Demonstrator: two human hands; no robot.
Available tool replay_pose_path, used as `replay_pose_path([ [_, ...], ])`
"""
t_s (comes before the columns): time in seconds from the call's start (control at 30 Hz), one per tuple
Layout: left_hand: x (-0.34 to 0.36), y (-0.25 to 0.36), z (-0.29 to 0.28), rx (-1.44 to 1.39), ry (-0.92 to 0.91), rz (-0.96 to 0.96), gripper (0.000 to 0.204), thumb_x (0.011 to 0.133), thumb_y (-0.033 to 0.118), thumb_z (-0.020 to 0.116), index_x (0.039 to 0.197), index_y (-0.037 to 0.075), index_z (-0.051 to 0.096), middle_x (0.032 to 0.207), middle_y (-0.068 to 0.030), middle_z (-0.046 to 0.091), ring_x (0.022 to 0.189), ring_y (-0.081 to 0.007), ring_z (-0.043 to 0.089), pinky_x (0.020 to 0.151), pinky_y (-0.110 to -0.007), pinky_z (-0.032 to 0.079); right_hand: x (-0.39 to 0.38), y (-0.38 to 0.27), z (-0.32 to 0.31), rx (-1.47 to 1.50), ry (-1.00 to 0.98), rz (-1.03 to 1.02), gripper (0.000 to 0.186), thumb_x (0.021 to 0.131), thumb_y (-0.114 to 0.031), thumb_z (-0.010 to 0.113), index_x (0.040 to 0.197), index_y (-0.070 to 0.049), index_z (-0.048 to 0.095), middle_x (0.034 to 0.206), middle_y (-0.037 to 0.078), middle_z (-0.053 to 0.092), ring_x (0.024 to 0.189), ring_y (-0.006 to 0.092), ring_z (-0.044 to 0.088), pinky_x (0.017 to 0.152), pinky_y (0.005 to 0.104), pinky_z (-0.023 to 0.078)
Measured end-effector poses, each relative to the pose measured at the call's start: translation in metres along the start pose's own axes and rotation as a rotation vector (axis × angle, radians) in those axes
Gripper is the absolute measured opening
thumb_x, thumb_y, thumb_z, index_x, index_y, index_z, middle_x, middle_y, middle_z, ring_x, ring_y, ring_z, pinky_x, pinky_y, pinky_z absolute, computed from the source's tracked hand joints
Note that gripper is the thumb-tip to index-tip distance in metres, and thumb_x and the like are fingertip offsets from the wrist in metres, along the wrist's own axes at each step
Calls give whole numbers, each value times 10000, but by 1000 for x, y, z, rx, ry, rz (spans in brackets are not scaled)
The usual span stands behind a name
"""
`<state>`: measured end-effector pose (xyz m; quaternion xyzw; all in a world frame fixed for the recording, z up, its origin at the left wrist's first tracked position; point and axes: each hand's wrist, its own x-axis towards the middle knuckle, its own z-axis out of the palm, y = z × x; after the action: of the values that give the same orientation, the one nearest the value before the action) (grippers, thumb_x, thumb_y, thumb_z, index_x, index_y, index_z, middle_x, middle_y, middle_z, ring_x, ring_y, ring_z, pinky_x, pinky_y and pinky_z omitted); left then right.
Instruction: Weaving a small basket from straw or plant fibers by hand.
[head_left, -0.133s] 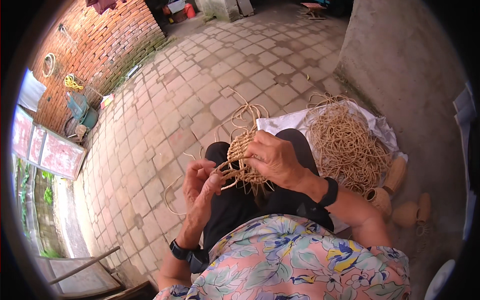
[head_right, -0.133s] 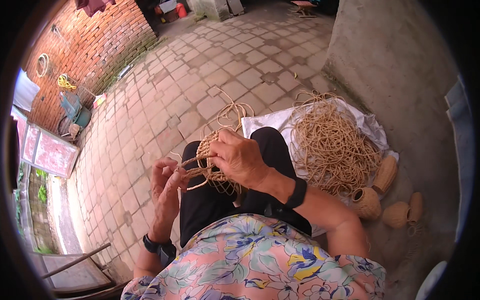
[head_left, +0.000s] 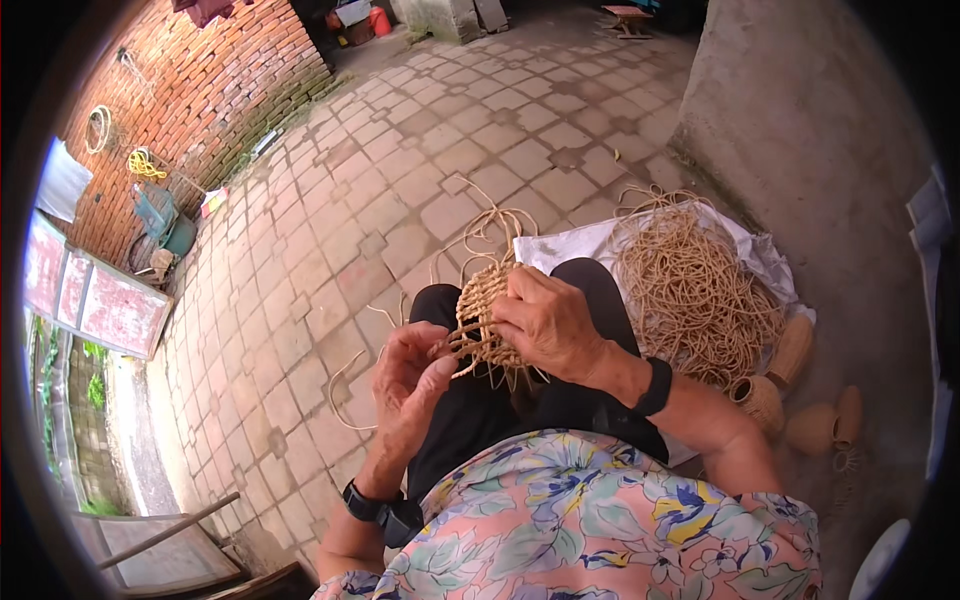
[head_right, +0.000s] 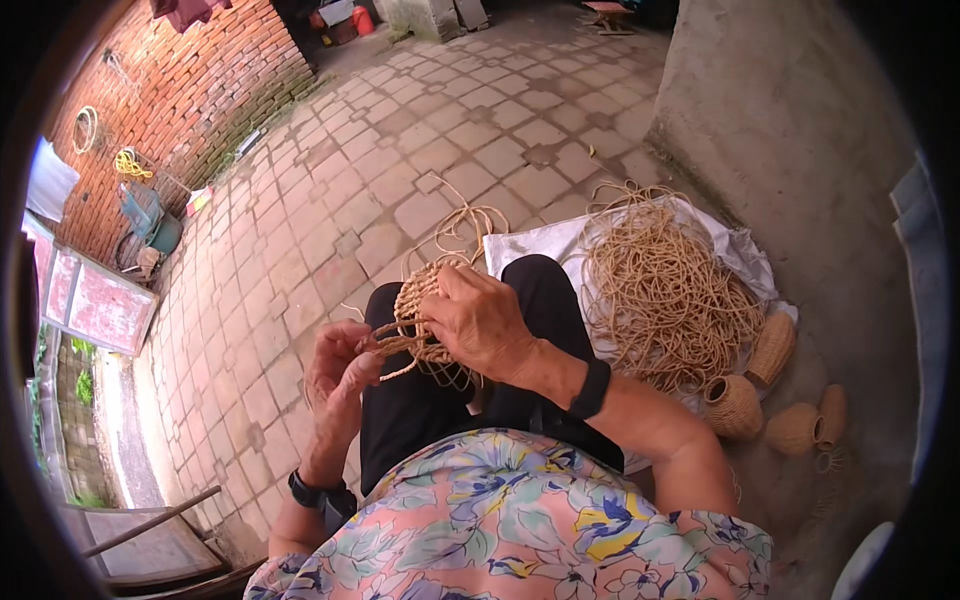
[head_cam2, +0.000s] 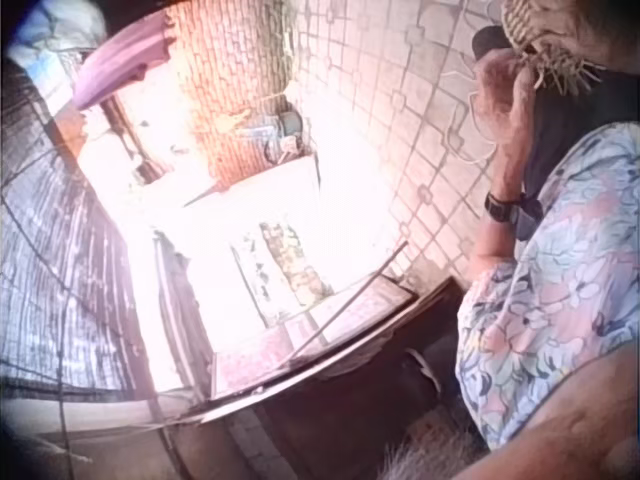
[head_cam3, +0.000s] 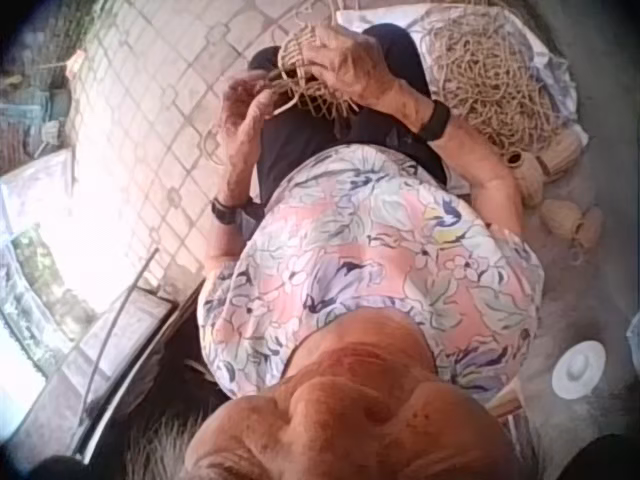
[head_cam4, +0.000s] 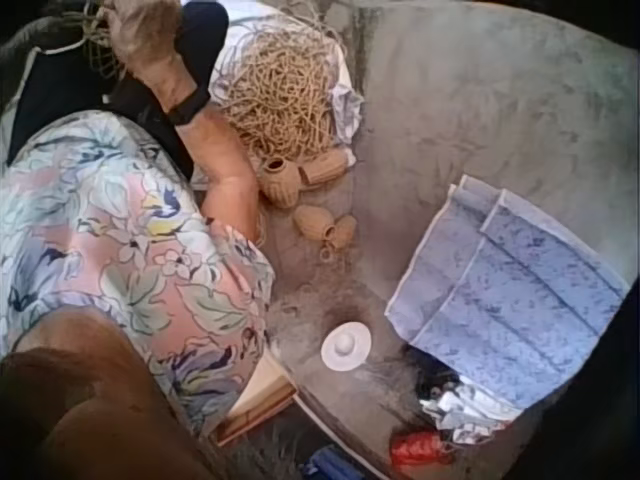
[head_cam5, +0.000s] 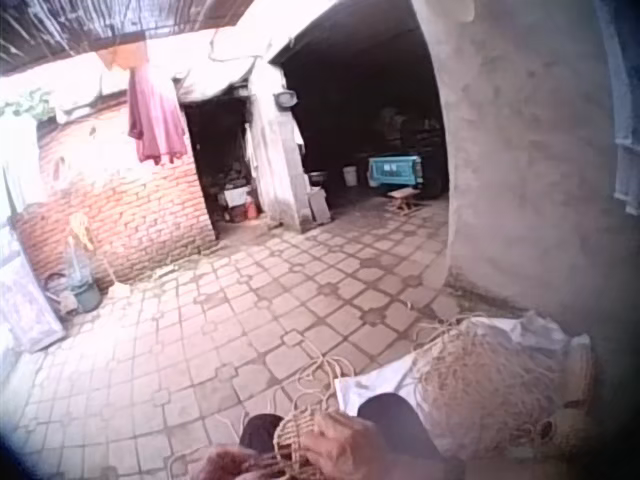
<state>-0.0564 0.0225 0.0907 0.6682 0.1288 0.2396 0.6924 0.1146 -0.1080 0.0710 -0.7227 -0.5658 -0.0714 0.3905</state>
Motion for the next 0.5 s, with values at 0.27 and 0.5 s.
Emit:
replay_pose_path([
  [0.27, 17, -4, 2, 666, 21, 144, 98, 875, 79, 687, 912, -9, 664, 750, -29, 641, 663, -78, 575, 607, -234, 469, -2, 2, -12, 121, 47, 55, 136, 782, -76, 657, 915, -66, 627, 854, 134, 635, 794, 309, 653, 670, 419, 519],
  [0.5, 23, -16, 0, 702, 57, 73, 72, 836, 76, 676, 855, 10, 655, 658, -75, 638, 570, -128, 580, 554, -268, 460, -7, -8, -14, -84, -184, 22, 492, 796, -25, 582, 1276, 14, 480, 805, 190, 661, 718, 358, 670, 621, 462, 524],
])
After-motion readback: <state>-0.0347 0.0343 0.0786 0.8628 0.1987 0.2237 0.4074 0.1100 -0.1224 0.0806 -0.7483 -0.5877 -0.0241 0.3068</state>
